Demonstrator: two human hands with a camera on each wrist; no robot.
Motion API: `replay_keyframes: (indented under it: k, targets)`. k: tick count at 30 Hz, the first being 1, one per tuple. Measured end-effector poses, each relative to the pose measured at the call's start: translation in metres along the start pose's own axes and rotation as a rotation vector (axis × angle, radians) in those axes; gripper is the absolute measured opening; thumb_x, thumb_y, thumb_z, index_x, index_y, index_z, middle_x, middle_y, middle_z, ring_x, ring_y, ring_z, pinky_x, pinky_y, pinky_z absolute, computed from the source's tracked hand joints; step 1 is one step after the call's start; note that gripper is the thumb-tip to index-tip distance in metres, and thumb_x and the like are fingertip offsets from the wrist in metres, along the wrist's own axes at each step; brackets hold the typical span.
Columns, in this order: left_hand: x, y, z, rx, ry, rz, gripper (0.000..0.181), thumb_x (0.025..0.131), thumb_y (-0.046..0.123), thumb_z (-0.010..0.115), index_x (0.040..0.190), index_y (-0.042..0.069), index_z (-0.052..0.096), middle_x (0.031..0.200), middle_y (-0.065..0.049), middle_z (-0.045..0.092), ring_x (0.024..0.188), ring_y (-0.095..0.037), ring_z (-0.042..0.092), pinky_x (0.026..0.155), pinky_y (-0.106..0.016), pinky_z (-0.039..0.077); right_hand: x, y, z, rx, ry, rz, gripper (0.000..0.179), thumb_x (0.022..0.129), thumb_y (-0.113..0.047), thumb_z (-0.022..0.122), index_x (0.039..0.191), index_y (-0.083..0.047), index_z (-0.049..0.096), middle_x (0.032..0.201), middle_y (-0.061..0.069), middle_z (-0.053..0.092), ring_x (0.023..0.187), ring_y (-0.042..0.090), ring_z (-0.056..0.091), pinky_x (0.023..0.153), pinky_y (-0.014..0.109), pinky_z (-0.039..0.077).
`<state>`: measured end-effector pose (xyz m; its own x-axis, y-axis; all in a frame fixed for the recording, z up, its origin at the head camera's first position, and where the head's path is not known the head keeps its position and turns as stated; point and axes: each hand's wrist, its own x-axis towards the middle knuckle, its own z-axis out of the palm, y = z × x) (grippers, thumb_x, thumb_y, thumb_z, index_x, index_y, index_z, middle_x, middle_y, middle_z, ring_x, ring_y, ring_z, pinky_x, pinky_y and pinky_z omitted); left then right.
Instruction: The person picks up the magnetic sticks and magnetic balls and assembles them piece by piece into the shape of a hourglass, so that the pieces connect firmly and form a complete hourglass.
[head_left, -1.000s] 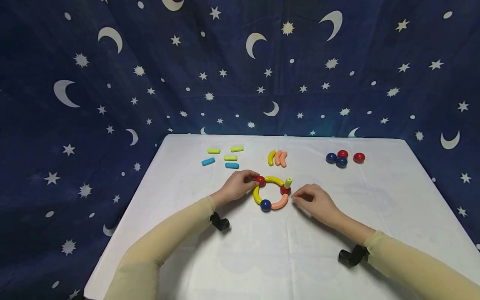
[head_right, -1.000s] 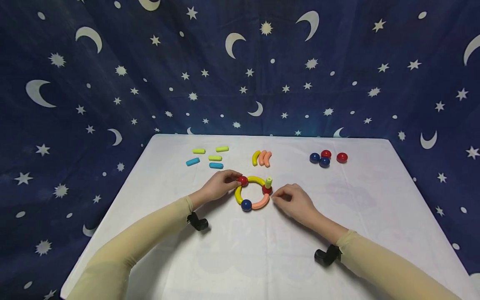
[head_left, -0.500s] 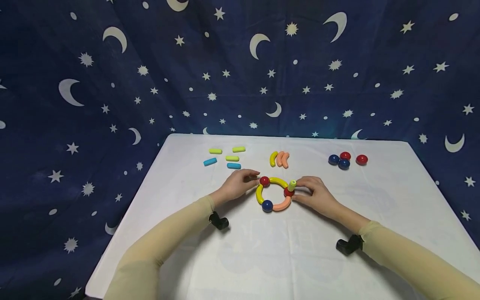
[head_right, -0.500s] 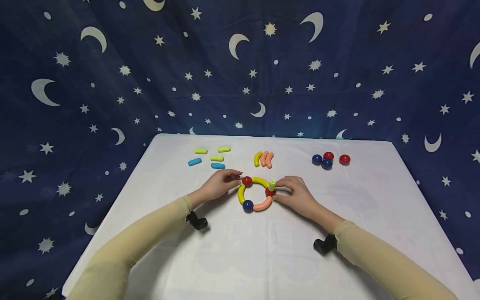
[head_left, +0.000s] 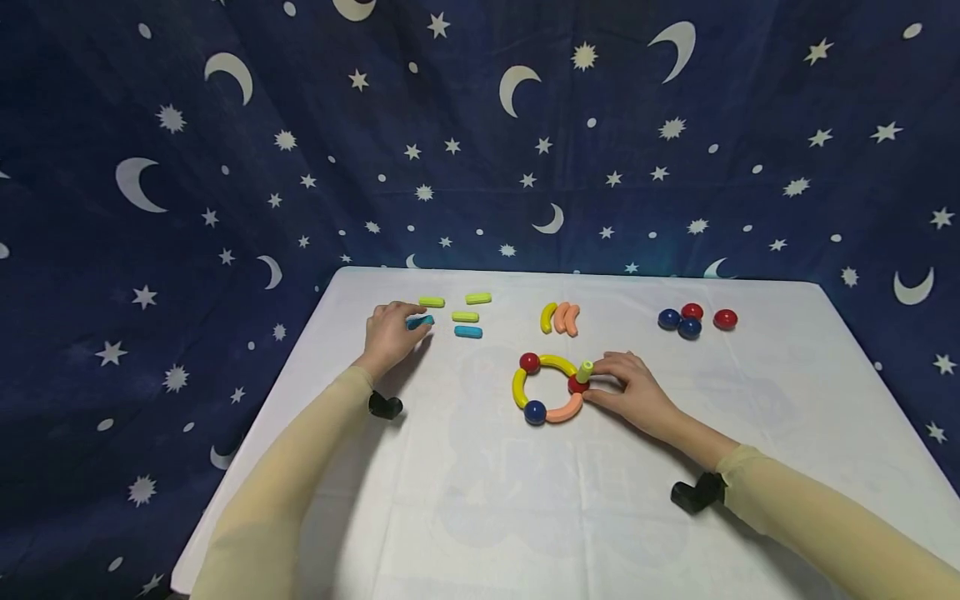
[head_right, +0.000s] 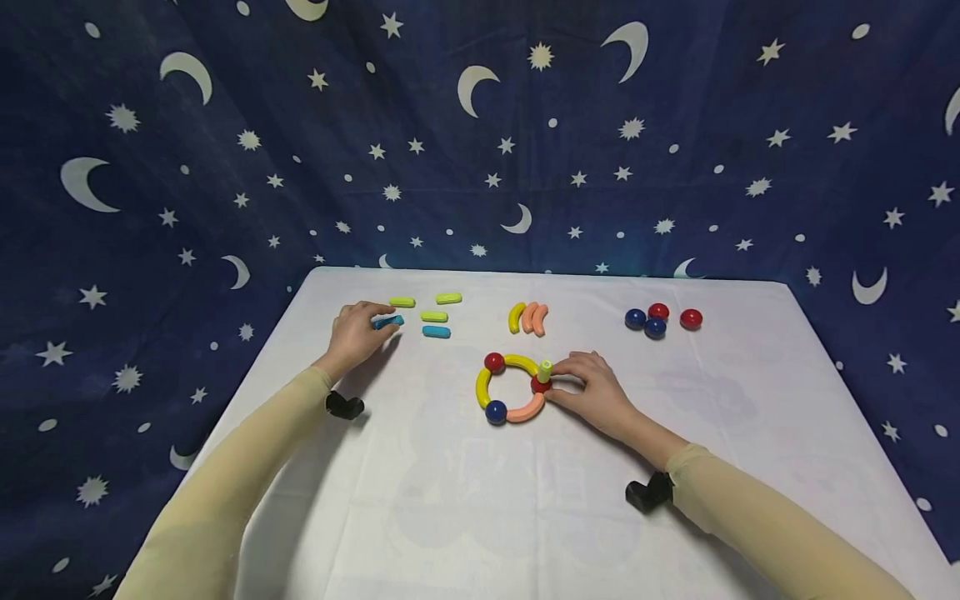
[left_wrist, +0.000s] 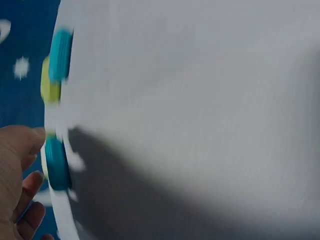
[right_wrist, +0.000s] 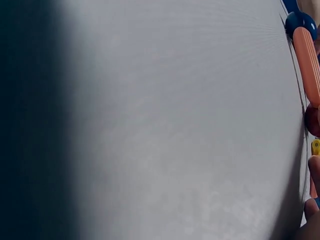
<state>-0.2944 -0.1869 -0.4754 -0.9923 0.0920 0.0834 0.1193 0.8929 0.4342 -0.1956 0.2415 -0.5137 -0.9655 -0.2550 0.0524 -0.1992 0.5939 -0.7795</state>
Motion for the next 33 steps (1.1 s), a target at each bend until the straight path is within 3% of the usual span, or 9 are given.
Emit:
replay_keyframes:
  k: [6, 17, 21, 27, 30, 33]
  targets:
    - [0.005, -0.019, -0.006, 0.063, -0.038, -0.051, 0.047, 0.098, 0.038, 0.067, 0.138, 0.013, 0.065, 0.131, -0.014, 0.063, 0.117, -0.035, 0.049, 0.101, -0.053, 0.035, 0.001, 0.000, 0.002, -0.005, -0.009, 0.025, 0.044, 0.086, -0.036, 0.085, 0.122, -0.013, 0.073, 0.134, 0.011, 0.062, 0.144, 0.036, 0.034, 0.120, 0.063, 0.011]
    - [0.006, -0.012, -0.004, 0.132, -0.059, -0.034, 0.034, 0.100, 0.033, 0.068, 0.126, 0.012, 0.073, 0.126, -0.013, 0.066, 0.114, -0.034, 0.054, 0.100, -0.053, 0.039, 0.007, -0.005, 0.000, 0.000, -0.040, 0.065, 0.047, 0.085, -0.037, 0.085, 0.122, -0.010, 0.072, 0.139, 0.014, 0.058, 0.145, 0.038, 0.031, 0.119, 0.065, 0.012]
    - [0.003, -0.009, -0.003, 0.067, -0.059, -0.026, 0.033, 0.101, 0.032, 0.067, 0.127, 0.013, 0.072, 0.125, -0.012, 0.066, 0.112, -0.033, 0.053, 0.099, -0.053, 0.039, 0.008, -0.005, -0.002, 0.009, -0.058, 0.095, 0.047, 0.085, -0.037, 0.085, 0.122, -0.010, 0.072, 0.142, 0.015, 0.056, 0.146, 0.038, 0.029, 0.118, 0.065, 0.015]
    - [-0.002, 0.004, -0.002, -0.108, -0.028, 0.019, 0.034, 0.100, 0.032, 0.067, 0.127, 0.013, 0.071, 0.122, -0.009, 0.069, 0.111, -0.032, 0.056, 0.100, -0.053, 0.037, 0.007, -0.005, -0.005, 0.014, -0.069, 0.120, 0.049, 0.086, -0.037, 0.085, 0.123, -0.009, 0.071, 0.143, 0.016, 0.054, 0.146, 0.039, 0.028, 0.119, 0.064, 0.010]
    - [-0.005, 0.013, 0.001, -0.201, -0.025, 0.063, 0.034, 0.100, 0.031, 0.068, 0.127, 0.012, 0.070, 0.121, -0.007, 0.071, 0.114, -0.031, 0.059, 0.101, -0.050, 0.040, 0.005, -0.004, -0.005, 0.017, -0.067, 0.114, 0.049, 0.086, -0.037, 0.084, 0.124, -0.009, 0.071, 0.145, 0.017, 0.052, 0.146, 0.040, 0.027, 0.118, 0.066, 0.015]
    - [-0.007, 0.024, 0.005, -0.302, -0.062, 0.091, 0.035, 0.100, 0.031, 0.068, 0.128, 0.010, 0.069, 0.119, -0.007, 0.071, 0.115, -0.030, 0.060, 0.101, -0.046, 0.044, 0.004, -0.003, -0.004, 0.023, -0.054, 0.084, 0.047, 0.085, -0.035, 0.085, 0.122, -0.008, 0.071, 0.144, 0.018, 0.053, 0.145, 0.040, 0.029, 0.116, 0.065, 0.021]
